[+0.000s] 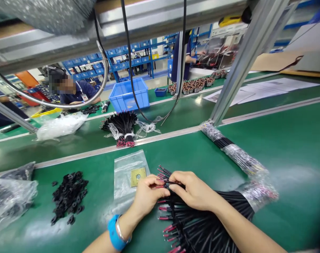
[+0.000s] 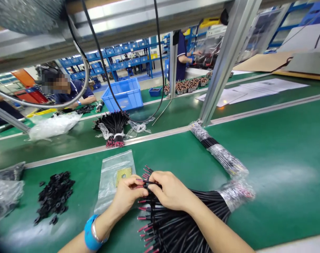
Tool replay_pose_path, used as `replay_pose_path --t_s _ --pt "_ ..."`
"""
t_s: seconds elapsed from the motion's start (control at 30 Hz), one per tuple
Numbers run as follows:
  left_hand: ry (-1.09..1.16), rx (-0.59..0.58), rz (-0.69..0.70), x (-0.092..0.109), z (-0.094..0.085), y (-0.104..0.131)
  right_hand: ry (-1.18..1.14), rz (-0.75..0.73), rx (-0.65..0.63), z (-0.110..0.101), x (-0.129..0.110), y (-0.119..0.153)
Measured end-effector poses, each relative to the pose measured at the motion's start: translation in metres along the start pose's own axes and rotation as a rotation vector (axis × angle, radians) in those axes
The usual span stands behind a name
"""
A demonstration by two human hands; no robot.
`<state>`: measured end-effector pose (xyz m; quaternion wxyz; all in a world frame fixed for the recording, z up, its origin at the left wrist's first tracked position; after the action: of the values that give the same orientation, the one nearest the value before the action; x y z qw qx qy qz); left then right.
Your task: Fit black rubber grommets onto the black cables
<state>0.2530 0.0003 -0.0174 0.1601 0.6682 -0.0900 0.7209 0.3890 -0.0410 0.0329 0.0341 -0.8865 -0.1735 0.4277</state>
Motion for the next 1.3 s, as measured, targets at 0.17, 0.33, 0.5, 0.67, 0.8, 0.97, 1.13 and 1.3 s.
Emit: replay_pose_path --t_s 0.17,0.33,0.5,0.67,0.8,0.97,1.13,1.3 --pt "-0.196 -0.009 0.091 0.011 0.009 0.005 -0.093 0.050 -0.031 0.003 0.006 0.001" --pt "-0.253 -0.005 0.103 0.010 0.012 0.004 -0.231 0.179 -0.050 0.006 0.020 0.002" --pt "-0.268 -0.017 0.090 0.005 0.010 0.007 -0.288 0.220 -0.085 0.013 0.027 0.003" --pt "-0.168 -0.194 -0.122 0.003 0.005 0.014 -0.305 0.248 -0.140 0.016 0.025 0.002" --pt "-0.498 -0.268 -0.057 0.037 -0.039 0.020 -0.098 0.102 -0.198 0.014 0.013 0.000" --pt "-1.104 0.235 0.126 0.080 -0.177 0.032 0.030 0.143 -0.065 0.009 0.021 -0.004" --pt "-1.628 0.390 0.019 0.073 -0.266 0.052 0.055 0.155 0.006 0.009 0.026 -0.005" --pt "-1.620 0.450 -0.047 0.069 -0.281 0.059 0.026 0.189 0.121 -0.001 0.030 -0.005"
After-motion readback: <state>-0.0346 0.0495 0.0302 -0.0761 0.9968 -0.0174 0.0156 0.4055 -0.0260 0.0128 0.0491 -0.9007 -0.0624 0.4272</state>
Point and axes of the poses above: each hand's wrist, its own y-axis away from the middle knuckle, its own z-axis out of the palm, x = y × z, the point moved 7 cm from there along -y, towards the middle knuckle, and after that the axes turned 2 degrees about x, right-handed, at the moved point
